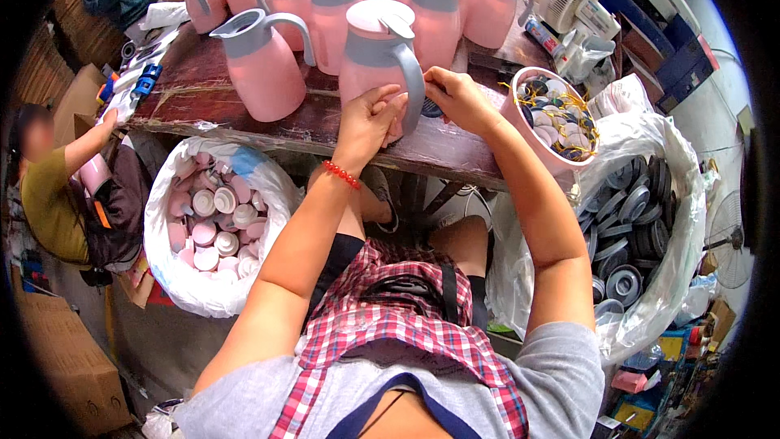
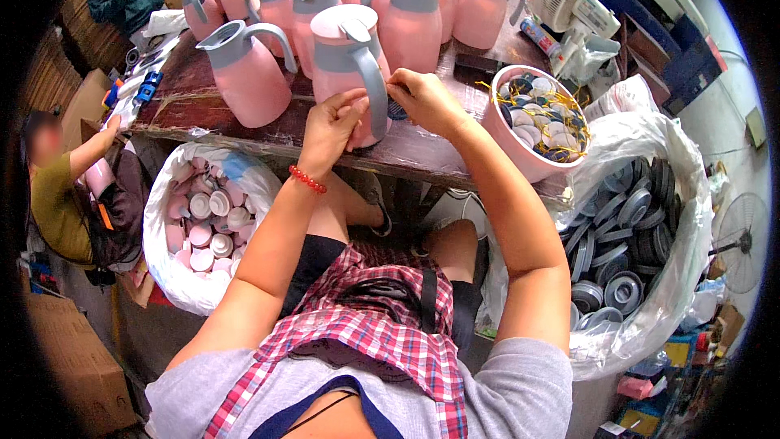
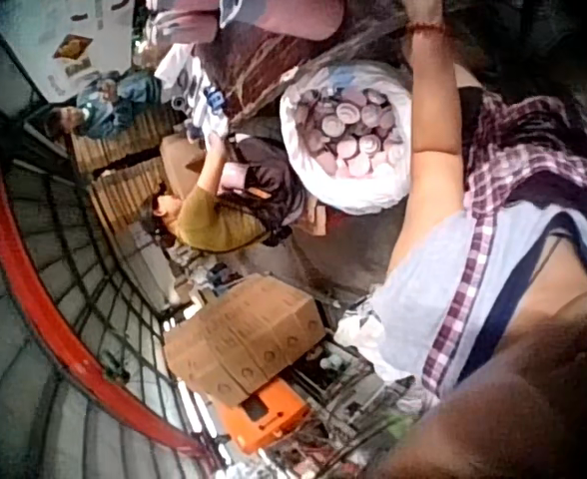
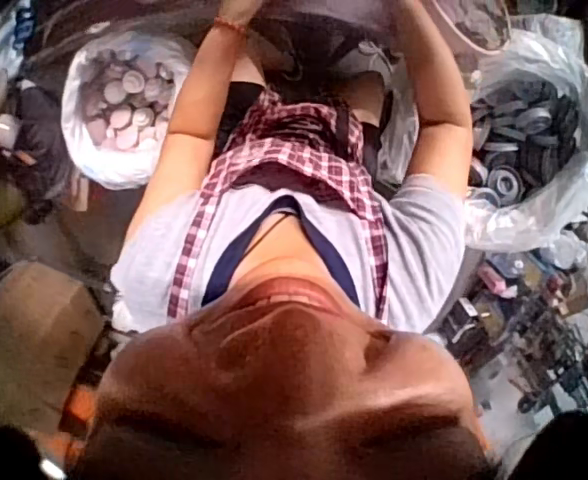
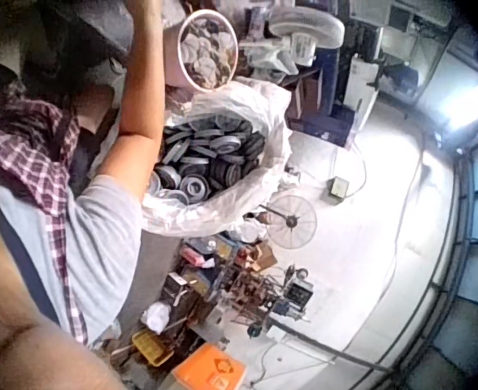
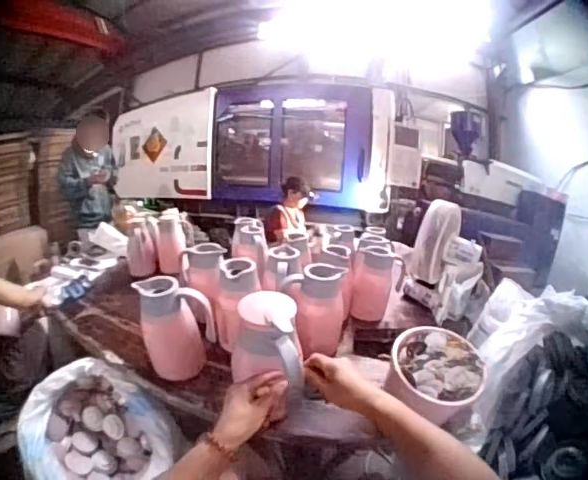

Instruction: The person assembles plastic carafes by hand. They retrieve pink carafe bodies and grey lids from sacks, attach the lids to the bodies, and arrange the completed carafes on a table.

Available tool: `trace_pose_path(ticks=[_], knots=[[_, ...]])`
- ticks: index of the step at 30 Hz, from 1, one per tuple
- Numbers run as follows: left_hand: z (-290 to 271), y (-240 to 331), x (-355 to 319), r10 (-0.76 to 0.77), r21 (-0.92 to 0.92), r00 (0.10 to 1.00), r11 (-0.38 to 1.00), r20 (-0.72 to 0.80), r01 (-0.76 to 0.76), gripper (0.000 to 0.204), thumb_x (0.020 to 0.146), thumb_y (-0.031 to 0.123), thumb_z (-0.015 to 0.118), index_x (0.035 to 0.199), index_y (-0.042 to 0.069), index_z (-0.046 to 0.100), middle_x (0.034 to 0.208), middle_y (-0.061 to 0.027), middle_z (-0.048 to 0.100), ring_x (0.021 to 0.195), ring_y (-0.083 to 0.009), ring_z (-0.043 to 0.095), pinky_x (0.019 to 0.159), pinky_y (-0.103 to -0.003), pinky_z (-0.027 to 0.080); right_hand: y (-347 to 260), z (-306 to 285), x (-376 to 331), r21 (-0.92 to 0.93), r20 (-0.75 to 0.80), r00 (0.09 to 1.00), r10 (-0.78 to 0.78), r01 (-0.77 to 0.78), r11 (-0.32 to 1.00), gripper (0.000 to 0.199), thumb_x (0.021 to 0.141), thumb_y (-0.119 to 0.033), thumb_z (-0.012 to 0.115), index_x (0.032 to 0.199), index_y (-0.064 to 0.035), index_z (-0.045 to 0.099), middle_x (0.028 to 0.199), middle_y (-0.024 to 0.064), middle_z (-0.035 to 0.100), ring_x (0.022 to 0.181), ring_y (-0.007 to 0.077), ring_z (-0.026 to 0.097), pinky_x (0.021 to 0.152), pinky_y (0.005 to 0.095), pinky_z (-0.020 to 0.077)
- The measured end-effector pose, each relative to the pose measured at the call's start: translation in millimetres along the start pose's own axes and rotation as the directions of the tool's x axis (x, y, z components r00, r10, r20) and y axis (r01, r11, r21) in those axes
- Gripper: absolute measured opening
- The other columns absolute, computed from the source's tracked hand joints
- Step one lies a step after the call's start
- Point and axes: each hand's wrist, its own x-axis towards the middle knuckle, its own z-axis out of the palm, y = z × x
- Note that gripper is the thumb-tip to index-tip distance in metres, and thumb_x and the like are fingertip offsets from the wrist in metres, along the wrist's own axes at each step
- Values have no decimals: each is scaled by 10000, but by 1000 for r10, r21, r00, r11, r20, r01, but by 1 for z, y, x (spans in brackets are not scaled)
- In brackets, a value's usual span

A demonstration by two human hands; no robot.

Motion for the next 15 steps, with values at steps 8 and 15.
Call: trace_pose_path(ticks=[8,15], knots=[[7,-4,11,190,244,978,956,-80,-165,211,899,143,586,994,-30,660,655,22,561,567,-35,480,500,-202,400,4,12,5,-483,59,962,-267,262,836,158,847,-121,539,983,-46,568,894,179,636,817,358,616,692,443,495],[-21,8,6,-2,-571,999,821,-35,-18,240,929,188,531,1011,-10,640,897,-74,653,836,-143,609,717,-283,493,-4,-22,-6,828,149,944,293,-282,485,166,882,-133,607,1028,-55,613,848,32,640,616,72,565,462,198,428]])
